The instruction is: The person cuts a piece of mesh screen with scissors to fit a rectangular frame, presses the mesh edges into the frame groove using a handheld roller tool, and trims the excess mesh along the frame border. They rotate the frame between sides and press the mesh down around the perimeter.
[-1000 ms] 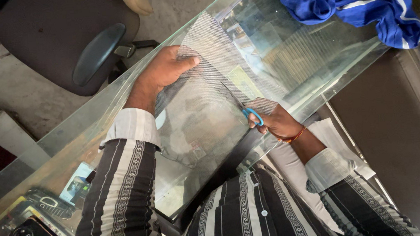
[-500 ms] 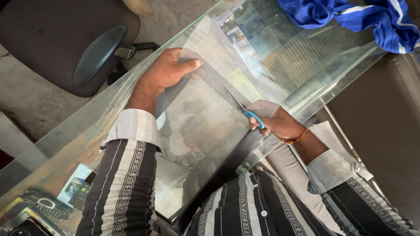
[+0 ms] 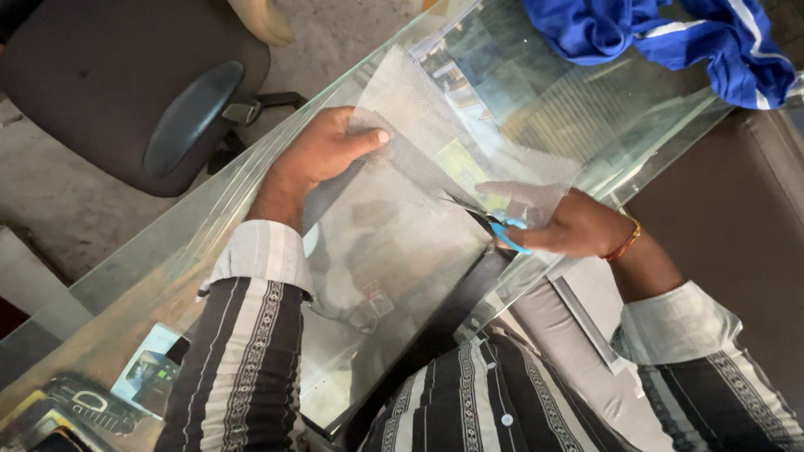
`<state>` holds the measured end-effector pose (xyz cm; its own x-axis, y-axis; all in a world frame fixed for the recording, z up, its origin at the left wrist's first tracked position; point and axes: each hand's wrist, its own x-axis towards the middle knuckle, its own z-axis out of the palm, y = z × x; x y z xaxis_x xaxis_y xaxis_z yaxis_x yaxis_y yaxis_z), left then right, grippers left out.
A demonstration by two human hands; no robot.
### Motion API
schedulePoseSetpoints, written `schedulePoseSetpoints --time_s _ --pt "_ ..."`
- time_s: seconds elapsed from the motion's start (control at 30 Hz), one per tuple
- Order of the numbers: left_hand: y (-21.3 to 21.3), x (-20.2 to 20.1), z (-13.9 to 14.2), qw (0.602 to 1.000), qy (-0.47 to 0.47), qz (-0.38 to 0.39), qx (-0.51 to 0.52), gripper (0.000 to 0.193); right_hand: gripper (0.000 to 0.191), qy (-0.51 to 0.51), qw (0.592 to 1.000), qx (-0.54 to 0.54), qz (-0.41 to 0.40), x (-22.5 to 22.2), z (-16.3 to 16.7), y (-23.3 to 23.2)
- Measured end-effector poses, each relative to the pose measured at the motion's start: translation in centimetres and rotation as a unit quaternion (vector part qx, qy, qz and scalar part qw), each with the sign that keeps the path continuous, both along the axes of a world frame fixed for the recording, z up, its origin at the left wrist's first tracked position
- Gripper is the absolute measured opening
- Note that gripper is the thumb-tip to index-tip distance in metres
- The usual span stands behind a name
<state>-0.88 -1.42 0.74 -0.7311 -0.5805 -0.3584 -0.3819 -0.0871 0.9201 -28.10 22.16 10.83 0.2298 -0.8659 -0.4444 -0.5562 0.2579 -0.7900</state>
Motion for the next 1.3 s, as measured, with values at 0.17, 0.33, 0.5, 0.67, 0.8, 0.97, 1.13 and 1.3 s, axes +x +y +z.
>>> schedulePoseSetpoints --time_s 0.17,0.33,0.5,0.67,0.8,0.97,1.13,1.3 --pt "0.2 0.1 -0.7 0.999 0.040 -0.003 0.003 0.042 0.068 -0.032 0.983 -0.172 0.056 0.9 0.8 0.7" --pt "0.5 -0.5 0.3 0.996 0.049 0.018 -0.077 0.050 0.070 0.005 0.999 0.002 -0.033 1.6 -0.4 2.2" --pt "3.1 -1.6 5.5 0.779 -0.042 0.155 -0.606 0.070 0.044 -0.017 0.998 -0.055 -0.025 1.4 -3.8 3.5" --pt "15.4 -4.9 10.9 0.856 0.055 0.059 -0.511 0.040 0.044 -0.047 0.994 -0.009 -0.094 -0.2 -8.7 6.5" --pt "19.7 -6.9 11.1 0.878 0.010 0.070 -0.473 0.045 0.015 0.200 0.978 -0.062 -0.005 -1.5 -11.1 7.5" --pt "20.4 -7.6 9.9 0.869 -0.021 0.111 -0.482 0.024 0.022 0.054 0.980 -0.185 -0.048 -0.5 -9.8 7.0" --pt "20.3 -7.5 9.4 0.870 0.034 0.165 -0.464 0.015 0.022 0.076 0.979 -0.171 -0.081 1.9 -6.3 5.1" --pt "15.7 -6.8 9.4 0.930 0.034 0.167 -0.324 0.012 0.043 0.143 0.980 -0.037 -0.131 3.2 -3.3 3.2"
